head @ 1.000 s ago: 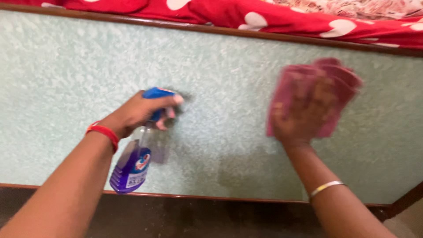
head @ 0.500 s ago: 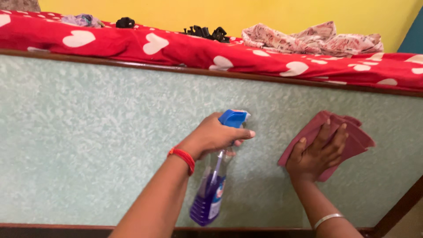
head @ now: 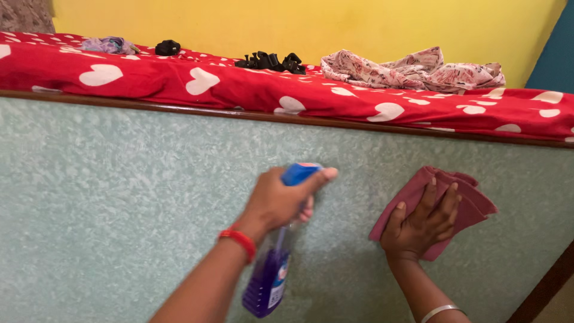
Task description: The person wipes a light green wall with a pink cloth, then sprays a cleaning solution from a blue bottle and continues wiping the surface. The person uses both hands to wipe the wall and holds the spray bottle in the left hand while wiping with the right.
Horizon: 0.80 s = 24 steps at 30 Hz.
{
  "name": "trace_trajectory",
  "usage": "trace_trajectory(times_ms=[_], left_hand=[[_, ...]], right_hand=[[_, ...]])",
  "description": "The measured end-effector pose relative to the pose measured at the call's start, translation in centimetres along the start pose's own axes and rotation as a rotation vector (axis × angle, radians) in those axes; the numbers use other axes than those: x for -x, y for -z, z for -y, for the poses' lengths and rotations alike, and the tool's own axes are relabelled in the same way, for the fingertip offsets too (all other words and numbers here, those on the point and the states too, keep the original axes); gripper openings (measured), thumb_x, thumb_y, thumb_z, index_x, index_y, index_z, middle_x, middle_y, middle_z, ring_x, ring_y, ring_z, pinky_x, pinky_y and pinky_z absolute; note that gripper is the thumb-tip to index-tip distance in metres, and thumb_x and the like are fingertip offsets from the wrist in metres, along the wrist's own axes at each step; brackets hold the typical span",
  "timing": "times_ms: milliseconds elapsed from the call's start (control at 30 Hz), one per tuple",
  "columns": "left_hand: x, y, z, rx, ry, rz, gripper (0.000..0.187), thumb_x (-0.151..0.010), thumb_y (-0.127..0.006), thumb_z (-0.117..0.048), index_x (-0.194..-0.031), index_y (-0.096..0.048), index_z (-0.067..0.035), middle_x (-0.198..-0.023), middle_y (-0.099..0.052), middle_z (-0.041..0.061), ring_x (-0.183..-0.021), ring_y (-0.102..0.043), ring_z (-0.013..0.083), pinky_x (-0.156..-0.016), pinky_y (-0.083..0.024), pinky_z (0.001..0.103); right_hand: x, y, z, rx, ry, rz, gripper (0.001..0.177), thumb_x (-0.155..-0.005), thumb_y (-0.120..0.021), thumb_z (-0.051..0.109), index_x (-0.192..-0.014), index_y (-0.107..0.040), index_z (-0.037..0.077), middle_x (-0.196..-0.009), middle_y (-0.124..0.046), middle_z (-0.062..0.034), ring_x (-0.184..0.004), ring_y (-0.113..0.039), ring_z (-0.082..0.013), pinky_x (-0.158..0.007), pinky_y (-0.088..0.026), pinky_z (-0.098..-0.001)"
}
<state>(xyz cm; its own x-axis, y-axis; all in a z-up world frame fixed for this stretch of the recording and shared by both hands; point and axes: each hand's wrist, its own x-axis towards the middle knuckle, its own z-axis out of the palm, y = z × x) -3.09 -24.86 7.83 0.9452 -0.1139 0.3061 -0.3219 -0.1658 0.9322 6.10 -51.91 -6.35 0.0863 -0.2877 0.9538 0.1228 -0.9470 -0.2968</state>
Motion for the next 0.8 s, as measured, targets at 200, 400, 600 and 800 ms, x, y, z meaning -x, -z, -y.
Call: trace_trajectory(times_ms=[200, 400, 600, 800], left_hand=[[-0.4, 9.4, 2.0, 0.122, 0.018, -0.016, 0.044, -0.078, -0.075, -0.051, -0.093, -0.074, -0.009, -0.068, -0.071, 0.006, -0.053, -0.068, 0.0152, -0.049, -0.054, 0.032], [1.9, 19.6, 5.0, 0.102, 0.006, -0.220, 0.053, -0.090, -0.063, -0.054, -0.105, -0.065, -0.003, -0.078, -0.072, 0.013, -0.062, -0.070, 0.0225, -0.056, -0.058, 0.037], [3.7, 25.5, 8.8, 0.004, 0.042, -0.393, 0.071, -0.095, -0.051, -0.066, -0.104, -0.068, 0.003, -0.080, -0.070, 0.016, -0.065, -0.068, 0.0256, -0.061, -0.057, 0.039], [3.8, 26.0, 12.5, 0.015, 0.092, -0.365, 0.082, -0.098, -0.044, -0.069, -0.091, -0.069, 0.008, -0.076, -0.070, 0.020, -0.064, -0.068, 0.0272, -0.062, -0.057, 0.039]], right_hand=[[-0.6, -0.2, 3.7, -0.027, 0.062, 0.028, 0.072, -0.107, -0.042, 0.049, -0.170, -0.026, 0.018, -0.175, -0.014, -0.0205, -0.160, -0.016, -0.0474, -0.126, -0.015, -0.0667], [3.5, -2.0, 15.3, -0.141, 0.386, 0.108, 0.073, -0.099, -0.054, 0.048, -0.164, -0.033, 0.022, -0.172, -0.015, -0.0197, -0.159, -0.010, -0.0452, -0.124, -0.006, -0.0681], [11.0, 0.0, 27.2, -0.337, 0.860, 0.446, 0.056, -0.101, -0.055, 0.037, -0.157, -0.047, 0.039, -0.172, -0.028, -0.0005, -0.158, -0.020, -0.0286, -0.126, -0.010, -0.0583], [12.4, -0.2, 25.9, -0.424, 0.903, 0.465, 0.057, -0.101, -0.061, 0.042, -0.156, -0.051, 0.036, -0.170, -0.035, 0.0019, -0.157, -0.029, -0.0192, -0.128, -0.019, -0.0483]])
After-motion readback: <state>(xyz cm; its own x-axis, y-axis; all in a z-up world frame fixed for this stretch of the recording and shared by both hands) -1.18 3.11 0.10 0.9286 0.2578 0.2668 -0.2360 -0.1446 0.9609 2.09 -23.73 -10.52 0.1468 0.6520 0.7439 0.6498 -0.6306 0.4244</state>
